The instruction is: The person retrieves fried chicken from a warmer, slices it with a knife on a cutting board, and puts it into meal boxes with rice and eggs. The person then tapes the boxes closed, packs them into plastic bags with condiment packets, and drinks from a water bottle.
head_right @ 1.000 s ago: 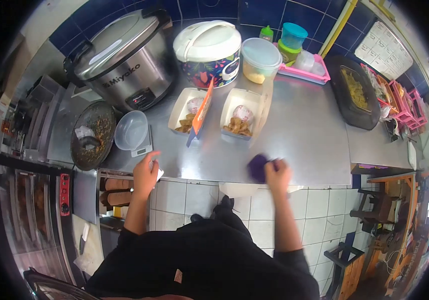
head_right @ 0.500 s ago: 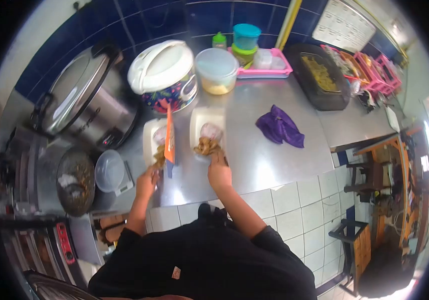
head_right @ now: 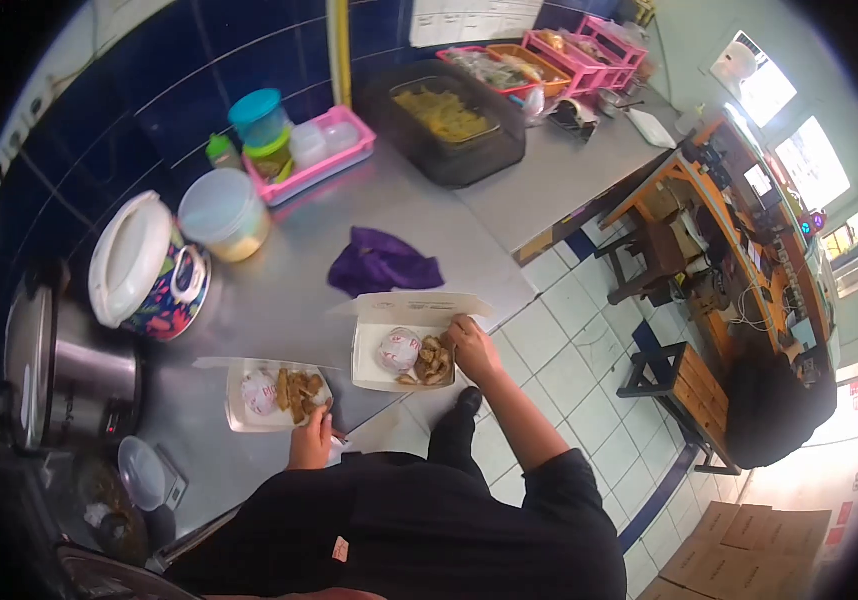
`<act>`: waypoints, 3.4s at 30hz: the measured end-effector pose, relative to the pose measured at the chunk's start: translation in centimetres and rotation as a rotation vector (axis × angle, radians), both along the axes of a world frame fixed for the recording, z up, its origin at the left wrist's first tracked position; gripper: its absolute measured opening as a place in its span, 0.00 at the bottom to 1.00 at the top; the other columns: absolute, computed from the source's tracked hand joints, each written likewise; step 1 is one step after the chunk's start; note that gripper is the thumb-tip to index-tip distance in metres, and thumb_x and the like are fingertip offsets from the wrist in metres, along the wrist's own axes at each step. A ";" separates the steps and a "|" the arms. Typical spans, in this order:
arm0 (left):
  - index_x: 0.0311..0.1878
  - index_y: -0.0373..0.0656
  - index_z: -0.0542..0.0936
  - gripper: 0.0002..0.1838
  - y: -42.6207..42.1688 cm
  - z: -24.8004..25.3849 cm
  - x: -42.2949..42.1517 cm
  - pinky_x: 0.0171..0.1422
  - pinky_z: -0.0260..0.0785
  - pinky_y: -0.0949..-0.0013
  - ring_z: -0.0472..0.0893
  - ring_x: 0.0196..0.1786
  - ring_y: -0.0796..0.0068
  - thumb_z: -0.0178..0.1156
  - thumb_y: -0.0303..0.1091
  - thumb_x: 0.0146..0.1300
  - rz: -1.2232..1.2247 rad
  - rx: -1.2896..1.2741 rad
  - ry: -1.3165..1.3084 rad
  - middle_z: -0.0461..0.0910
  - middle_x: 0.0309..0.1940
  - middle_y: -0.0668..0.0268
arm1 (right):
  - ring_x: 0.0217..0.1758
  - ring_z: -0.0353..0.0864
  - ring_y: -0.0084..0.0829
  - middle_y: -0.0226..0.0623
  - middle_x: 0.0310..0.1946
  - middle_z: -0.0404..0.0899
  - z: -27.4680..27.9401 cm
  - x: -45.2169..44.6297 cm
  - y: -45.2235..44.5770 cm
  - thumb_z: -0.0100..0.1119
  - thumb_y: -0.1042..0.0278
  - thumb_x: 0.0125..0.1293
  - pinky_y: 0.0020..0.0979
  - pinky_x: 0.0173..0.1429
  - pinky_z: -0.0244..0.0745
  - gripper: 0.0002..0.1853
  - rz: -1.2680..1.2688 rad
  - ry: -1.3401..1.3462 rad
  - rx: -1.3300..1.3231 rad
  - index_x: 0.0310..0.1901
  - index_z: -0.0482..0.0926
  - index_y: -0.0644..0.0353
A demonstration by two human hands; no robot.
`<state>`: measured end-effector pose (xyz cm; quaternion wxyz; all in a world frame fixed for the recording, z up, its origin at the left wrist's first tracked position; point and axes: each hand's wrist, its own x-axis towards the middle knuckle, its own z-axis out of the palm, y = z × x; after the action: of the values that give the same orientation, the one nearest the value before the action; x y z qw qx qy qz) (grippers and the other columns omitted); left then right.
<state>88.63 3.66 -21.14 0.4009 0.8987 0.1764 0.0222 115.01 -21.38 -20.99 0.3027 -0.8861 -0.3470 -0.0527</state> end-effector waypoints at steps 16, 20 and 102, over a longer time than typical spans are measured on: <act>0.69 0.31 0.59 0.25 -25.2 0.0 43.2 0.41 0.72 0.64 0.82 0.30 0.61 0.43 0.32 0.71 0.091 -0.086 -0.119 0.83 0.22 0.62 | 0.42 0.80 0.31 0.34 0.42 0.71 1.6 47.0 -15.8 0.54 0.71 0.55 0.30 0.40 0.82 0.06 0.449 -0.364 -0.558 0.35 0.76 0.57; 0.69 0.31 0.58 0.27 -28.3 -0.2 53.2 0.40 0.72 0.63 0.82 0.30 0.61 0.44 0.33 0.71 0.068 -0.085 -0.097 0.84 0.22 0.63 | 0.44 0.80 0.33 0.36 0.42 0.72 1.1 56.5 -19.5 0.53 0.71 0.56 0.32 0.43 0.81 0.05 0.539 -0.421 -0.453 0.35 0.76 0.58; 0.75 0.45 0.49 0.52 -30.4 22.1 72.9 0.38 0.77 0.79 0.83 0.46 0.74 0.66 0.16 0.49 0.484 -0.434 -0.798 0.67 0.64 0.59 | 0.26 0.77 0.31 0.44 0.28 0.77 16.5 79.4 -19.2 0.54 0.81 0.57 0.26 0.30 0.66 0.05 0.962 0.508 -0.304 0.35 0.73 0.62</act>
<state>161.49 -26.70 0.96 0.5977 0.6497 0.2133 0.4185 194.37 -40.57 -4.45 0.2354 -0.6468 -0.6316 0.3569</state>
